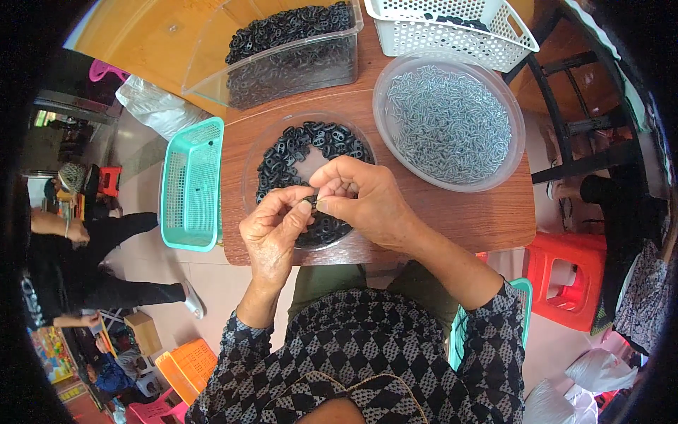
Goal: The person assembles plastic cord locks by hand, fitting inner components into toggle lock housings taken from a round container.
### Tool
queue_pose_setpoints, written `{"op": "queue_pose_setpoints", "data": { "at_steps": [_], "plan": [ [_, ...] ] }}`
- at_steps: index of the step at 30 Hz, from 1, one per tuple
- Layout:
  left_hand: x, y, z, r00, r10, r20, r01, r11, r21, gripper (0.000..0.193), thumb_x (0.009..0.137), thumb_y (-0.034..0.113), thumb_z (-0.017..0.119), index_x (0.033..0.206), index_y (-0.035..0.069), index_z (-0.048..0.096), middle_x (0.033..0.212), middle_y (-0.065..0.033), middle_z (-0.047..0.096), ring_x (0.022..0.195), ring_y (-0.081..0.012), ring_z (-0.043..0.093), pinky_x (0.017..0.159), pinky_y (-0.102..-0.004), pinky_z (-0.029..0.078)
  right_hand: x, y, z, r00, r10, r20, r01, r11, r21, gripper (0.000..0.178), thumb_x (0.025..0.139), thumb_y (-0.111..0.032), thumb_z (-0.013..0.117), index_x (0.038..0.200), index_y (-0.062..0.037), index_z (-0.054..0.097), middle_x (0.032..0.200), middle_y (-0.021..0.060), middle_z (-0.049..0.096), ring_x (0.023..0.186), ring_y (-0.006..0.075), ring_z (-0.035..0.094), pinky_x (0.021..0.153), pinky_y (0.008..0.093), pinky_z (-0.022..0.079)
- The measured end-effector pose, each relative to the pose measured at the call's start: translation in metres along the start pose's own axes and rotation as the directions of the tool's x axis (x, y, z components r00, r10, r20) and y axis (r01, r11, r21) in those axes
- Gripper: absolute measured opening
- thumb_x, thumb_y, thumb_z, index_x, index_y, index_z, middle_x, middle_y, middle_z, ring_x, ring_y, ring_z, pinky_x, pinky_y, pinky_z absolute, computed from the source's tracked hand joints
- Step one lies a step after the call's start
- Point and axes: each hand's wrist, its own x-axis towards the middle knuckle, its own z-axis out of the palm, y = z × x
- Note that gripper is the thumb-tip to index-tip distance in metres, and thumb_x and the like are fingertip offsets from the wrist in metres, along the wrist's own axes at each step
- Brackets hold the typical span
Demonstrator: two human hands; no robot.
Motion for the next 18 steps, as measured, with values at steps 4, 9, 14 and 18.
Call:
{"op": "queue_pose_setpoints", "data": {
  "at_steps": [4, 9, 14, 18],
  "plan": [
    [-0.002, 0.018, 0.000, 0.998, 0.068, -0.005, -0.067, 0.996, 0.067, 0.015, 0.085, 0.000, 0.062, 0.100, -0.004, 0.066, 0.086, -0.0017, 0.060, 0.069, -0.0060, 0.055, 0.060, -0.0178, 0.044, -0.001, -0.012, 0.003, 1.000, -0.012, 0.012, 0.013, 1.000, -0.018, 0.020, 0.078, -0.002, 0.065, 0.098, -0.0009, 0.061, 0.079, -0.0004, 0.061, 0.071, 0.0036, 0.053, 0.064, 0.0207, 0.046],
    [0.001, 0.006, 0.005, 0.977, 0.211, 0.002, -0.206, 0.952, 0.225, 0.013, 0.083, -0.003, 0.062, 0.096, -0.004, 0.065, 0.082, -0.0058, 0.061, 0.068, -0.0095, 0.056, 0.059, -0.0216, 0.045, -0.001, 0.000, 0.001, 1.000, -0.025, -0.011, 0.025, 0.998, -0.061, 0.019, 0.078, -0.001, 0.065, 0.096, -0.0004, 0.061, 0.078, -0.0003, 0.060, 0.070, 0.0035, 0.053, 0.063, 0.0204, 0.045],
    [0.000, 0.008, 0.007, 0.950, 0.313, 0.005, -0.296, 0.894, 0.337, 0.012, 0.081, -0.005, 0.063, 0.093, -0.004, 0.065, 0.079, -0.0111, 0.063, 0.067, -0.0157, 0.060, 0.058, -0.0258, 0.047, 0.001, -0.003, 0.002, 1.000, -0.028, -0.005, 0.028, 0.998, -0.054, 0.018, 0.077, 0.000, 0.065, 0.095, -0.0003, 0.061, 0.077, -0.0004, 0.060, 0.070, 0.0036, 0.053, 0.063, 0.0206, 0.046],
    [-0.001, 0.001, 0.002, 0.965, 0.261, 0.028, -0.259, 0.926, 0.276, 0.014, 0.083, 0.000, 0.065, 0.097, -0.003, 0.066, 0.080, -0.0045, 0.061, 0.065, -0.0082, 0.055, 0.057, -0.0205, 0.045, 0.004, -0.001, 0.001, 0.999, 0.011, 0.046, -0.012, 1.000, 0.002, 0.018, 0.076, 0.000, 0.066, 0.093, 0.0007, 0.061, 0.077, 0.0005, 0.061, 0.070, 0.0043, 0.054, 0.063, 0.0211, 0.046]
  ]
}}
